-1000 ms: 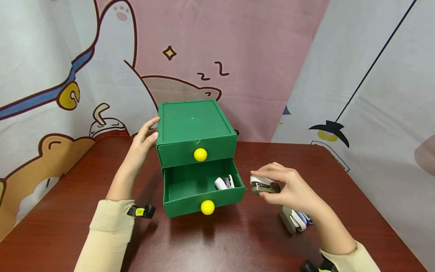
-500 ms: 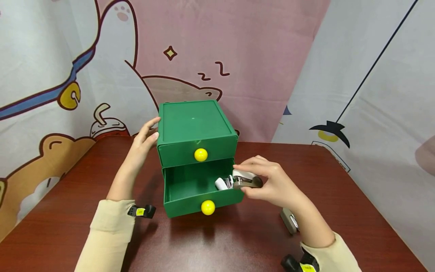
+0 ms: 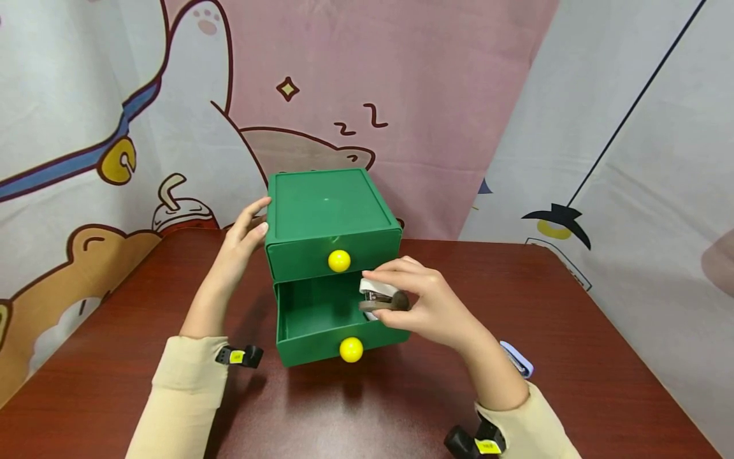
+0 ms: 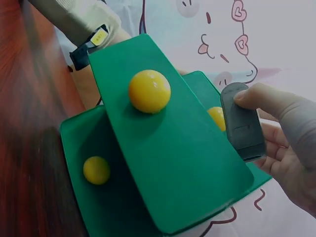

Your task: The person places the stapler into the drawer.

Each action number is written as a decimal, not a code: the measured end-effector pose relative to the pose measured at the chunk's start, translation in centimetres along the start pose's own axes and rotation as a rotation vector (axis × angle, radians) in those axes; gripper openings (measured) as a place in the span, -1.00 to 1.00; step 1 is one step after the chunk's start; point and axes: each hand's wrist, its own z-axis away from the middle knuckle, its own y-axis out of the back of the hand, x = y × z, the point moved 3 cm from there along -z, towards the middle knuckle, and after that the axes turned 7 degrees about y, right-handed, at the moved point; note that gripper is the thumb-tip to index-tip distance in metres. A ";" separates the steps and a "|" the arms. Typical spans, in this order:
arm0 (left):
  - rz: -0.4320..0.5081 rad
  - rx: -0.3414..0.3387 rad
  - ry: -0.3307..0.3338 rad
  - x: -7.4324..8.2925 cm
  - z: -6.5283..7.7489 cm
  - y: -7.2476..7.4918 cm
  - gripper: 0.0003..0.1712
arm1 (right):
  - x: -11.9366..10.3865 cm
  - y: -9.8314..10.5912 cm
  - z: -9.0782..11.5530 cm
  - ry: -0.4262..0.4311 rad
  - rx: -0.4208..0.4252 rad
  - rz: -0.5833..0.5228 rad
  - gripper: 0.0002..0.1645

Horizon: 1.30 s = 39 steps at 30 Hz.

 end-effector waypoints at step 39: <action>0.012 -0.001 -0.001 -0.1 0.0 0.0 -0.41 | 2.6 -2.9 -1.4 -0.445 -0.294 -0.081 -0.56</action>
